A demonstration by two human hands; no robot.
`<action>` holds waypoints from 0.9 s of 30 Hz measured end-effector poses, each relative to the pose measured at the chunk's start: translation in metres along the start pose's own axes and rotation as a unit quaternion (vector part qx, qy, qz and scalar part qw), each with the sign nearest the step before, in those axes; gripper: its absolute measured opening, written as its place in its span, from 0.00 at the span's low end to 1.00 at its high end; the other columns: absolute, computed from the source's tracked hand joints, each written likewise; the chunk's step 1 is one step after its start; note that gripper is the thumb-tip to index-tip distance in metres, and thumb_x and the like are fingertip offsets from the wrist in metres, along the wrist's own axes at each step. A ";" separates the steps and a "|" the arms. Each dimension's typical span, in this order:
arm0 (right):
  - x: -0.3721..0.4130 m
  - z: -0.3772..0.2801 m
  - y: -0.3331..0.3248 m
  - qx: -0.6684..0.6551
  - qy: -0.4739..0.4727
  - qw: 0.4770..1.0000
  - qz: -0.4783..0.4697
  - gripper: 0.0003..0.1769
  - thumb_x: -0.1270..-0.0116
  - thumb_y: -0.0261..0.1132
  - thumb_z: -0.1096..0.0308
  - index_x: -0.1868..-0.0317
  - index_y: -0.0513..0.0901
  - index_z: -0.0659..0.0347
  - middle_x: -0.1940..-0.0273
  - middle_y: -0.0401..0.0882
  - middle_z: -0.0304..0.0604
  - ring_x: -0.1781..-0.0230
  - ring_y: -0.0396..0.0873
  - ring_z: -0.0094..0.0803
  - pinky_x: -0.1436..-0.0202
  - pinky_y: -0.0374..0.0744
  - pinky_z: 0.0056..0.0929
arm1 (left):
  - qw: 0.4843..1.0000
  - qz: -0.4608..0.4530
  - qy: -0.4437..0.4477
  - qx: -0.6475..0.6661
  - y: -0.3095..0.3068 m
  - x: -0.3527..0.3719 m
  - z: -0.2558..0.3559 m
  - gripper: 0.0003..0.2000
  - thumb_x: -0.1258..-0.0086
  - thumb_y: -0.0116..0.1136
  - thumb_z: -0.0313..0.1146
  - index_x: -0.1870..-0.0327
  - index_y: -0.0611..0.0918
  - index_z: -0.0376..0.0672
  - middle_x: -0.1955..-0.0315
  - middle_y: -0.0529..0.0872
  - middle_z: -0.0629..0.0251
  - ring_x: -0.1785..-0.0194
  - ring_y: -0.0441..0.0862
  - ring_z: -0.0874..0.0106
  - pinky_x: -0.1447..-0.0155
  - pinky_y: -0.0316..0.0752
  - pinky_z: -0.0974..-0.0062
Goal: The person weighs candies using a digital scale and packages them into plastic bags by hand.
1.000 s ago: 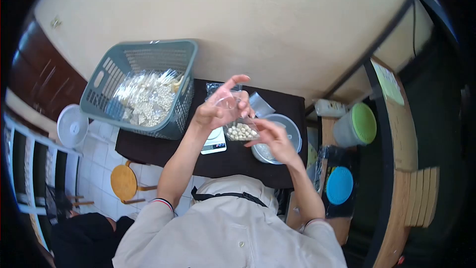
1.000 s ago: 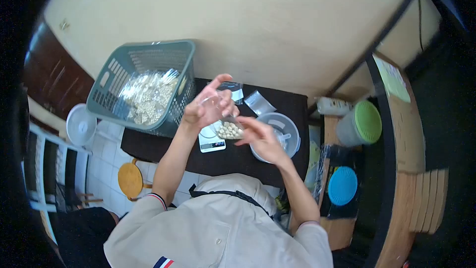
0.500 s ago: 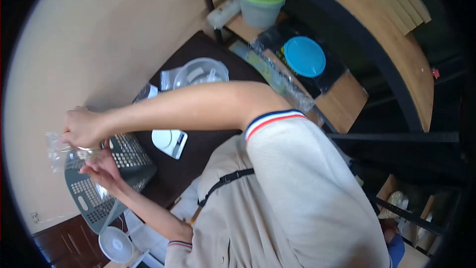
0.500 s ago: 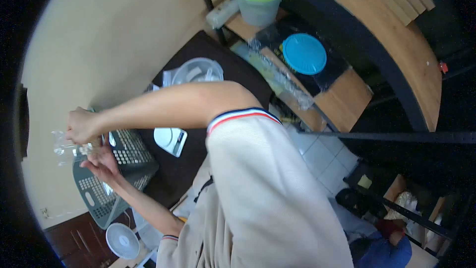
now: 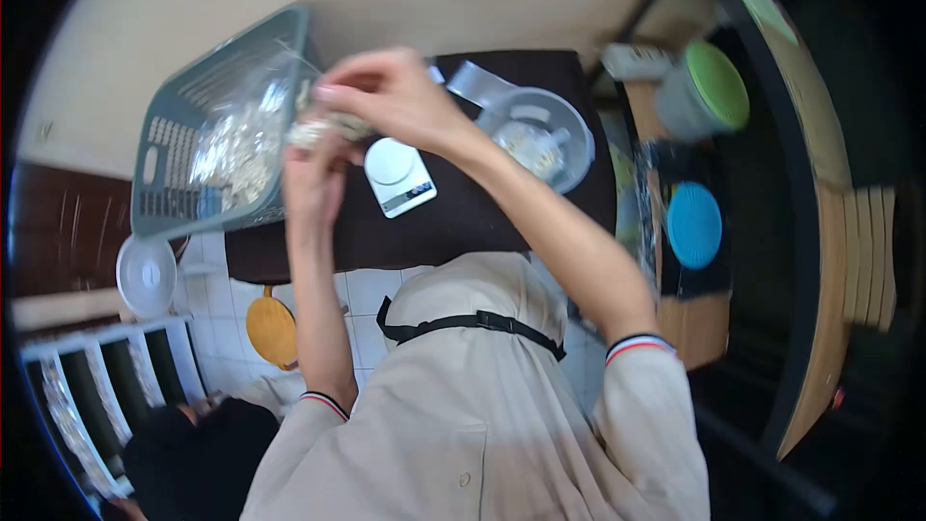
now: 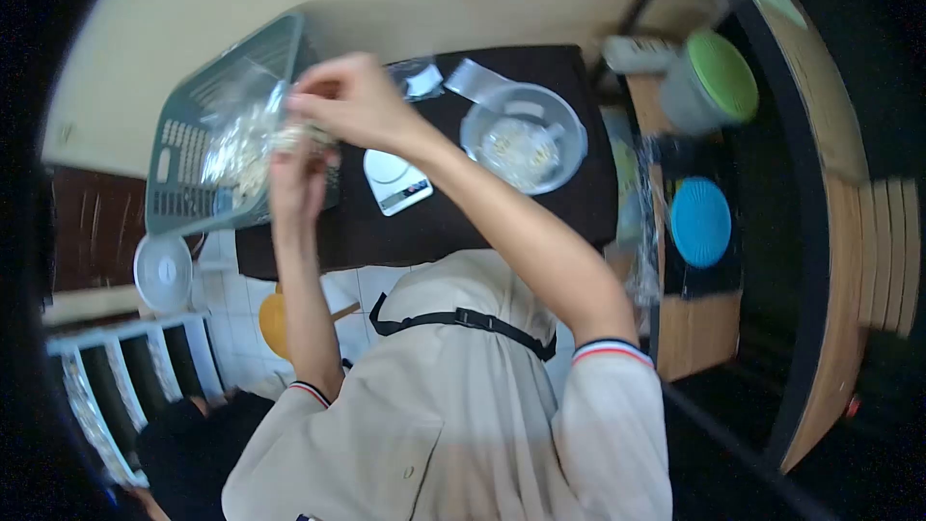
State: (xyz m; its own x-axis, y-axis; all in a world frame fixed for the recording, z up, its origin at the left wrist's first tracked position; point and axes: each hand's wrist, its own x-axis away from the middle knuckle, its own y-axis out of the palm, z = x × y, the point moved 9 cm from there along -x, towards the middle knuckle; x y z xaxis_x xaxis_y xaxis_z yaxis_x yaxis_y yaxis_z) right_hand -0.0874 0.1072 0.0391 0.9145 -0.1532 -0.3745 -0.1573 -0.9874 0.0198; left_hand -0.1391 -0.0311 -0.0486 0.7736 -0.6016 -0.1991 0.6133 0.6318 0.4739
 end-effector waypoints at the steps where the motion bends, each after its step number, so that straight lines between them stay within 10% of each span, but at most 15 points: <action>1: 0.011 0.016 -0.008 -0.036 0.023 0.999 0.010 0.10 0.26 0.71 0.69 0.52 0.91 0.68 0.59 0.92 0.44 0.56 0.89 0.28 0.47 0.86 0.27 | 0.998 0.033 -0.035 -0.030 -0.018 0.004 -0.028 0.10 0.26 0.67 0.26 0.47 0.85 0.37 0.56 0.90 0.62 0.55 0.88 0.74 0.54 0.84 0.74; 5: 0.048 0.083 -0.026 -0.109 0.160 0.980 0.048 0.14 0.30 0.74 0.73 0.47 0.88 0.70 0.56 0.91 0.43 0.55 0.87 0.25 0.47 0.85 0.26 | 0.968 0.006 -0.139 -0.211 -0.018 0.032 -0.076 0.14 0.28 0.71 0.26 0.44 0.87 0.35 0.57 0.92 0.62 0.56 0.89 0.75 0.53 0.87 0.74; 15: 0.099 0.239 -0.025 -0.233 0.294 0.909 0.183 0.08 0.18 0.61 0.69 0.48 0.79 0.66 0.52 0.89 0.56 0.50 0.91 0.45 0.44 0.89 0.43 | 0.950 0.087 -0.288 0.084 -0.092 0.066 -0.200 0.19 0.21 0.66 0.42 0.41 0.82 0.36 0.53 0.90 0.57 0.50 0.89 0.68 0.51 0.88 0.68; 17: 0.101 0.284 -0.026 -0.205 0.306 0.910 0.188 0.07 0.17 0.58 0.68 0.48 0.76 0.64 0.52 0.89 0.59 0.50 0.91 0.48 0.45 0.89 0.46 | 0.899 0.231 -0.369 -0.035 -0.131 0.099 -0.216 0.19 0.22 0.67 0.43 0.44 0.83 0.35 0.54 0.90 0.56 0.54 0.90 0.67 0.53 0.88 0.68; 21: 0.101 0.344 -0.019 -0.248 0.315 0.883 0.244 0.05 0.17 0.58 0.71 0.51 0.77 0.64 0.54 0.89 0.60 0.52 0.91 0.50 0.51 0.91 0.46 | 0.878 0.231 -0.394 -0.146 -0.173 0.133 -0.235 0.18 0.23 0.67 0.42 0.48 0.83 0.33 0.57 0.91 0.52 0.61 0.91 0.66 0.61 0.88 0.70; 25: 0.104 0.394 -0.029 -0.298 0.286 0.855 0.312 0.05 0.23 0.65 0.77 0.51 0.81 0.67 0.57 0.90 0.54 0.59 0.90 0.41 0.53 0.89 0.39 | 0.870 0.226 -0.370 -0.236 -0.181 0.139 -0.235 0.12 0.23 0.67 0.38 0.54 0.84 0.35 0.67 0.90 0.59 0.72 0.87 0.74 0.72 0.84 0.76; 27: 0.109 0.396 -0.044 -0.079 0.273 0.879 0.383 0.08 0.27 0.71 0.74 0.52 0.89 0.68 0.60 0.90 0.45 0.63 0.87 0.30 0.55 0.85 0.30 | 0.876 0.189 -0.379 -0.230 -0.167 0.145 -0.242 0.13 0.23 0.68 0.38 0.53 0.84 0.36 0.68 0.90 0.61 0.71 0.86 0.76 0.72 0.81 0.78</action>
State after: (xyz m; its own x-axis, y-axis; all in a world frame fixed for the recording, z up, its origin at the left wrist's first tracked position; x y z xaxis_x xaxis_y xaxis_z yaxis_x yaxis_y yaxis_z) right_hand -0.1286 0.1497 -0.3701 0.6133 -0.7291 0.3038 -0.7897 -0.5735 0.2179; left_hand -0.0913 -0.1057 -0.3640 0.7138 -0.3489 0.6073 0.4710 0.8808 -0.0475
